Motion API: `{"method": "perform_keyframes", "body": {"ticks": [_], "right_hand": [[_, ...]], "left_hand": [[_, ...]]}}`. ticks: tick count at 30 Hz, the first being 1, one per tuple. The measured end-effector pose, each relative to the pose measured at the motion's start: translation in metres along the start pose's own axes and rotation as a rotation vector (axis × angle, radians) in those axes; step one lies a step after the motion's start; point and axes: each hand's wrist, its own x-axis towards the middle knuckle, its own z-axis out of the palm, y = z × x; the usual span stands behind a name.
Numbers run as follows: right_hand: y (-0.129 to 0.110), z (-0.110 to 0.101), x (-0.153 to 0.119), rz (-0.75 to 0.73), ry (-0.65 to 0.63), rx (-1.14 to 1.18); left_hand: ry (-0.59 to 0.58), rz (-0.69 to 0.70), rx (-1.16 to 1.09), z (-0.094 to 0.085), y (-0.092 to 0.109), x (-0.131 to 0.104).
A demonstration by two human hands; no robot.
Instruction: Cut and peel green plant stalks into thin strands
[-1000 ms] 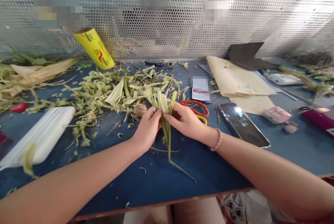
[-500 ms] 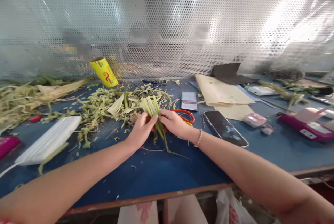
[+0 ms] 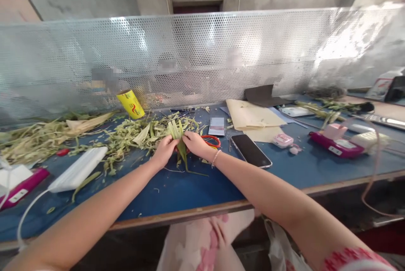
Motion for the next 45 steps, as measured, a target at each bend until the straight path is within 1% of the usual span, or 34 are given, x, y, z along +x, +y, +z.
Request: {"method": "perform_keyframes", "body": {"ticks": [2,5,9,12,14,18,22,25,28,30,34,37,41,45], "right_hand": [[0.002,0.001,0.001,0.013,-0.028,0.021],[0.005,0.003,0.002,0.023,-0.052,0.050],[0.009,0.006,0.003,0.030,-0.114,0.122],[0.011,0.007,0.002,0.029,-0.118,0.182],[0.011,0.007,0.000,-0.004,-0.089,0.190],[0.008,0.007,-0.006,-0.097,0.005,0.170],[0.001,0.007,-0.011,-0.174,0.129,0.021],[-0.002,0.007,-0.013,-0.199,0.164,-0.057],[-0.002,0.006,-0.014,-0.205,0.163,-0.098],[-0.001,0.006,-0.013,-0.208,0.159,-0.127],[0.000,0.003,-0.013,-0.149,0.105,-0.138],[0.000,0.002,-0.012,-0.119,0.086,-0.155],[0.000,-0.001,-0.011,-0.098,0.101,-0.211],[0.002,-0.003,-0.009,-0.081,0.108,-0.185]], "left_hand": [[0.012,-0.018,-0.080,0.003,0.001,-0.001],[0.030,-0.033,-0.120,0.003,0.000,-0.002],[0.016,-0.048,-0.030,-0.004,-0.003,-0.002],[-0.009,-0.044,-0.016,-0.006,-0.002,-0.003],[-0.014,-0.056,-0.080,-0.004,0.000,-0.005],[0.024,-0.113,-0.262,0.005,0.006,-0.010],[0.062,-0.137,-0.407,0.011,0.011,-0.012],[0.069,-0.157,-0.450,0.012,0.012,-0.013],[0.056,-0.155,-0.435,0.013,0.012,-0.014],[0.071,-0.150,-0.403,0.014,0.010,-0.014],[0.102,-0.073,-0.273,0.010,0.006,-0.012],[0.092,-0.032,-0.189,0.004,0.004,-0.009],[0.082,-0.032,-0.092,-0.001,0.002,-0.005],[0.057,-0.091,-0.085,-0.002,0.007,-0.005]]}}
